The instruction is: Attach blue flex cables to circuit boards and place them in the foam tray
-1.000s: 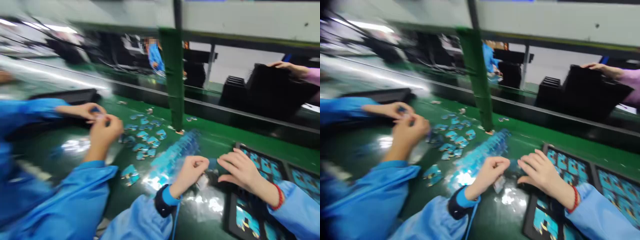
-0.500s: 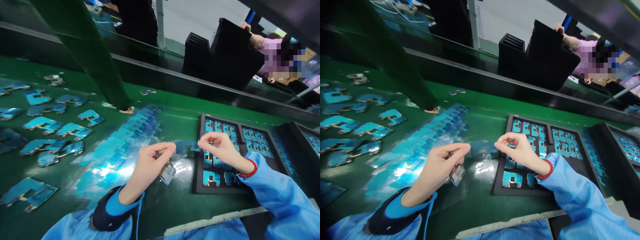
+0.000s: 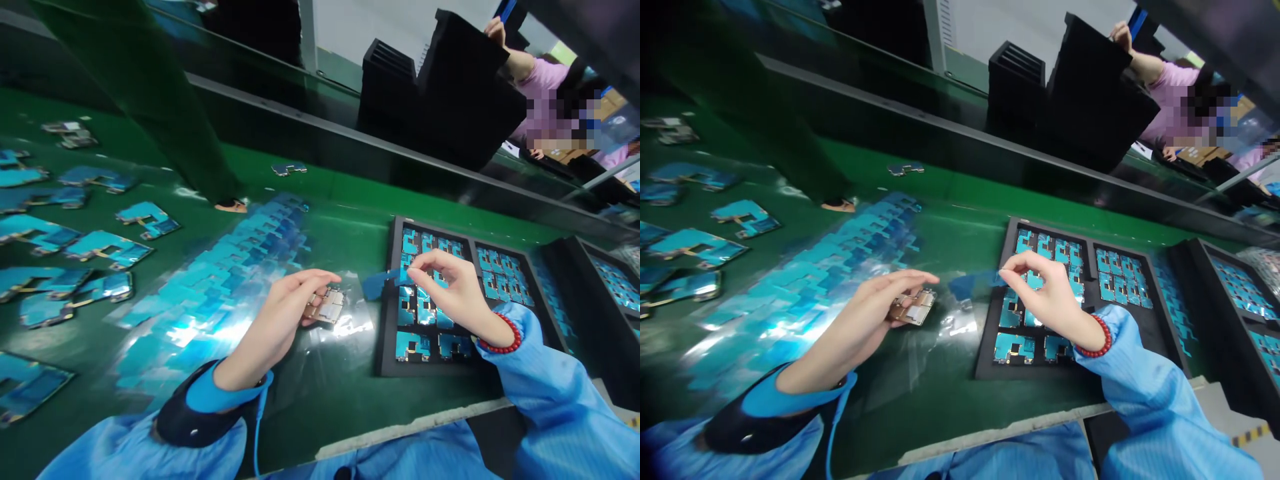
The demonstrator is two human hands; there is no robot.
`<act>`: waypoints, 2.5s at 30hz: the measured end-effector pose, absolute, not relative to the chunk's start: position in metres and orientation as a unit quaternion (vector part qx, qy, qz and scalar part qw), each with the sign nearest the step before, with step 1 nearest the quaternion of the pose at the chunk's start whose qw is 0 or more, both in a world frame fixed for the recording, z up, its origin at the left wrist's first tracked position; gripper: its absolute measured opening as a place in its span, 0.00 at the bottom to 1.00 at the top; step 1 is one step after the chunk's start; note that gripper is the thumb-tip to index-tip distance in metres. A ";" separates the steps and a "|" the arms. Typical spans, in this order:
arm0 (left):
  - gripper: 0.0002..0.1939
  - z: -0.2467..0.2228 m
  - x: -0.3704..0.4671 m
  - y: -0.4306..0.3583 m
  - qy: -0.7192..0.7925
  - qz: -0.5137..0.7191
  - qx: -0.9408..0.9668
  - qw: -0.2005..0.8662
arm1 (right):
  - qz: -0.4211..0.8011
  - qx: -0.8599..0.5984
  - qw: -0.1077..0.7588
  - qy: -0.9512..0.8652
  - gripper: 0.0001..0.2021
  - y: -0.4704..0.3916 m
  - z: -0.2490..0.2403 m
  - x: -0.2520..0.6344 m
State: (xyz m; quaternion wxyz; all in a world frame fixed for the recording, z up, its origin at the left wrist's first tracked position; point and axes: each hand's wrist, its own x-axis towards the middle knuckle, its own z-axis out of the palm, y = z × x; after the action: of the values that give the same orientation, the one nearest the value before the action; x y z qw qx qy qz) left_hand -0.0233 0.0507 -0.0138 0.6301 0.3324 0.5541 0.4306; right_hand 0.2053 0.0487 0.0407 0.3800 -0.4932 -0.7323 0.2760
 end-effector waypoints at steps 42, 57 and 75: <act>0.15 -0.019 -0.019 0.021 0.516 0.487 0.552 0.438 | 0.339 -0.516 0.501 -0.606 0.02 0.026 0.017 0.199; 0.07 -0.004 -0.025 0.045 0.452 0.474 0.222 0.722 | 0.353 -0.533 0.508 -0.577 0.02 0.027 0.015 0.204; 0.14 -0.016 -0.023 0.036 0.495 0.290 0.423 0.701 | 0.353 -0.537 0.504 -0.576 0.02 0.027 0.013 0.205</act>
State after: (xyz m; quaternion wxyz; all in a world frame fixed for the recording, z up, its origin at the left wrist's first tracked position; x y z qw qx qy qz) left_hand -0.0234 0.0360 -0.0160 0.7012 0.4226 0.4955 0.2901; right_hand 0.2050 0.0266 0.0130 0.5045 -0.5371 -0.5764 0.3533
